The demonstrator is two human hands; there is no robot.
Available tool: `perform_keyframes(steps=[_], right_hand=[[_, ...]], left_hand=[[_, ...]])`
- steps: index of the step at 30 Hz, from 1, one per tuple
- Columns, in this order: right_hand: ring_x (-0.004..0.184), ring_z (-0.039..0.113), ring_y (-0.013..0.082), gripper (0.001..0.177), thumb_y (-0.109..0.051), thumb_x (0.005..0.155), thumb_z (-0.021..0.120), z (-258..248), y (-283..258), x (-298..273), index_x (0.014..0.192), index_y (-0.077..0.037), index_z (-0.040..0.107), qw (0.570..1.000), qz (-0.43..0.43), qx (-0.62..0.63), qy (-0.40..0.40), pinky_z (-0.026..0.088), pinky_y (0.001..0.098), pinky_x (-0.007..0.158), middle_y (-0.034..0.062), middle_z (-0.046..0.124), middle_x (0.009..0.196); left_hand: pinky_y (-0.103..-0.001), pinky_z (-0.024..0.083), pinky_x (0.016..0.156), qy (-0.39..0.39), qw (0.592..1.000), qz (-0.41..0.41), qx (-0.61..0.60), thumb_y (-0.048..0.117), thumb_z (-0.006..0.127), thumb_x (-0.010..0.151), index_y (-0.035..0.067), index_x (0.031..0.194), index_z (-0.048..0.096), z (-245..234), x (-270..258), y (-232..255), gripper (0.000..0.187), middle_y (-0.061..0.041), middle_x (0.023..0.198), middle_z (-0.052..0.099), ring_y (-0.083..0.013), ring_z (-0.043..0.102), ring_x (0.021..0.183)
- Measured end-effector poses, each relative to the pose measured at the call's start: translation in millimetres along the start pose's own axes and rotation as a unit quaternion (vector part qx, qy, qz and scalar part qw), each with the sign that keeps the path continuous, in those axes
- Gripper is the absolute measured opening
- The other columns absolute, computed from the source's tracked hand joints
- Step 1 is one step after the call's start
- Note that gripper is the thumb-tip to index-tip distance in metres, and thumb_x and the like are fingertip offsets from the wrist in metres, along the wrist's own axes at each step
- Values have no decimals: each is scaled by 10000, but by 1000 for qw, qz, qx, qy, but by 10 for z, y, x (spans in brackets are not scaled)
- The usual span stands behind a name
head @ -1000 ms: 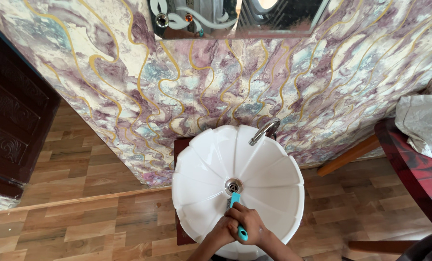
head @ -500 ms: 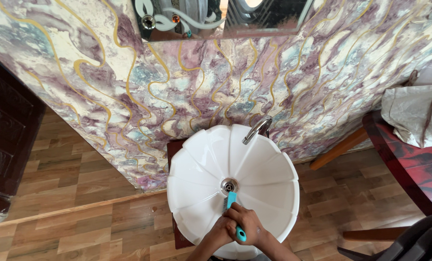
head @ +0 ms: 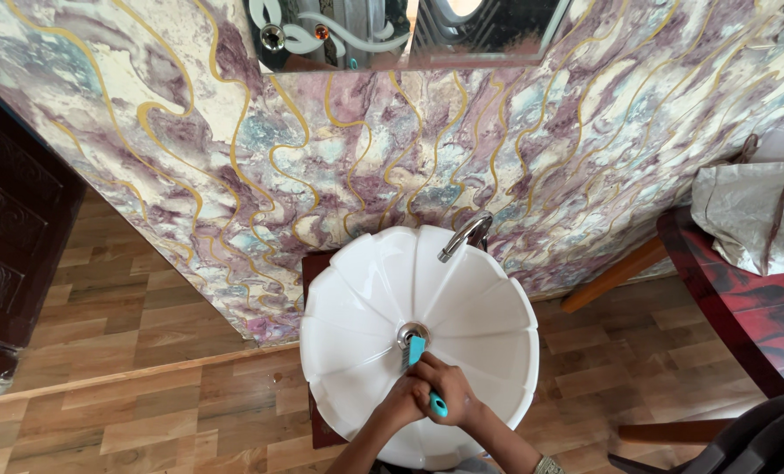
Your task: The person scrubs the interior and exterior surfaces of a white pedestal sink using a small blue brush by hand.
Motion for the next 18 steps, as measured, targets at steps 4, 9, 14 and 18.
perform_keyframes(steps=[4, 9, 14, 18], right_hand=[[847, 689, 428, 296, -212, 818, 649, 11, -112, -170, 1066, -56, 684, 1000, -9, 24, -13, 576, 473, 727, 177, 666, 1032], [986, 743, 370, 298, -209, 890, 650, 264, -249, -466, 1160, -118, 737, 999, -29, -7, -41, 598, 437, 864, 132, 680, 1123], [859, 687, 447, 346, -196, 793, 653, -15, -269, -108, 1091, -24, 690, 997, -3, 50, -56, 576, 479, 763, 203, 661, 1046], [898, 800, 327, 204, -226, 891, 649, -331, -609, -648, 1044, -135, 748, 954, 18, -73, 289, 637, 418, 804, 115, 736, 1049]], left_hand=[[-431, 545, 908, 65, 992, 89, -68, 234, 709, 814, 39, 928, 684, -40, -320, 114, 228, -167, 1081, 709, -343, 665, 1089], [-431, 545, 909, 96, 989, 71, -84, 240, 707, 820, 46, 939, 684, 22, -505, 127, 228, -164, 1084, 710, -342, 665, 1089], [-431, 545, 910, 91, 994, 29, -59, 245, 705, 826, 53, 950, 684, 6, -339, -35, 229, -161, 1088, 711, -341, 665, 1090], [-431, 546, 911, 104, 992, 37, -55, 249, 703, 831, 59, 959, 684, -59, -234, -7, 229, -159, 1090, 712, -340, 665, 1090]])
Point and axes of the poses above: each hand's wrist, its own x-axis towards the middle knuckle, its own z-axis out of the palm, y = z × x, the point moved 9 cm from there along x, towards the middle knuckle
